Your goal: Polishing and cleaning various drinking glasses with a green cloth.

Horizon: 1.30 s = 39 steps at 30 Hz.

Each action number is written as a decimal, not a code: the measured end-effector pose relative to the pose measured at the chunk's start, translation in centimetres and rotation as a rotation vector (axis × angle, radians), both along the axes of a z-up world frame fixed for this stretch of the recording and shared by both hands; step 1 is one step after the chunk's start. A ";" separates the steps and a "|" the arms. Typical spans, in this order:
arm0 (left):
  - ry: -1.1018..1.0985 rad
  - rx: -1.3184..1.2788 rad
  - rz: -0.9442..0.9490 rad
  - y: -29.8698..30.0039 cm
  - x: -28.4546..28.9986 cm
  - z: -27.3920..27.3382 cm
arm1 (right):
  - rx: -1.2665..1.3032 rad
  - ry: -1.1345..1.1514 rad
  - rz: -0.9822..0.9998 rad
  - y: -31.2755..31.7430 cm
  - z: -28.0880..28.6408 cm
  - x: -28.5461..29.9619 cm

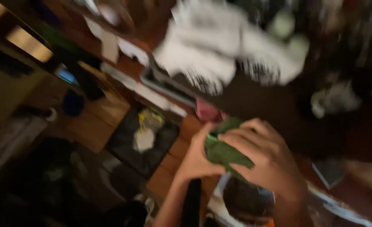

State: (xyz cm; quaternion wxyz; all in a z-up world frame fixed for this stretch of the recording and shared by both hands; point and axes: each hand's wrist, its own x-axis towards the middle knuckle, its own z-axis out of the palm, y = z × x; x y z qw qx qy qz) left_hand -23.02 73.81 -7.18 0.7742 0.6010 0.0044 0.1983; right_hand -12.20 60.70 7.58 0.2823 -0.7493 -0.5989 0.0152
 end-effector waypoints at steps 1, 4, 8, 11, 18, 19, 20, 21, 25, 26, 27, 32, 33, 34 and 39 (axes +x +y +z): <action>-0.023 0.011 0.008 1.1 0.4 1.8 | 0.011 -0.023 0.008 1.3 2.1 0.6; 0.051 -0.026 0.031 3.3 1.0 6.1 | -0.084 0.092 0.018 3.7 6.6 1.8; 0.090 0.147 0.129 4.0 1.6 12.2 | -0.124 0.065 -0.060 4.6 11.8 1.6; 0.098 0.239 0.187 3.8 1.8 17.2 | -0.098 0.010 -0.070 4.1 15.4 1.1; 0.130 0.218 0.162 1.6 0.9 25.4 | 0.063 0.160 -0.110 1.6 22.5 1.1; 0.147 0.217 0.161 1.2 0.3 26.6 | 0.060 0.176 -0.110 1.4 24.0 0.6; 0.142 0.209 0.171 0.8 -0.3 27.7 | 0.083 0.132 -0.139 1.2 25.4 0.0; 0.117 0.202 0.184 0.4 -0.1 28.6 | 0.111 0.068 -0.166 1.0 26.8 0.1; 0.149 0.224 0.191 -1.1 -0.1 31.7 | 0.152 0.085 -0.077 -0.7 30.5 -0.3; 0.132 0.250 0.178 -1.3 -0.1 32.8 | 0.078 0.195 -0.112 -1.3 30.6 -0.2; 0.111 0.271 0.158 -1.5 0.1 33.9 | -0.001 0.300 -0.152 -2.1 30.8 0.0; 0.175 0.239 0.102 -1.9 1.5 36.9 | 0.071 0.091 -0.286 -3.0 33.0 -0.1; 0.184 0.293 0.113 -1.8 1.8 37.4 | 0.129 0.008 -0.314 -3.1 33.0 -0.1; 0.180 0.294 0.112 -1.8 2.4 37.5 | 0.131 0.004 -0.315 -3.2 33.1 0.2; 0.113 0.357 0.150 -2.2 3.3 37.7 | -0.053 0.115 -0.134 -3.3 34.9 0.3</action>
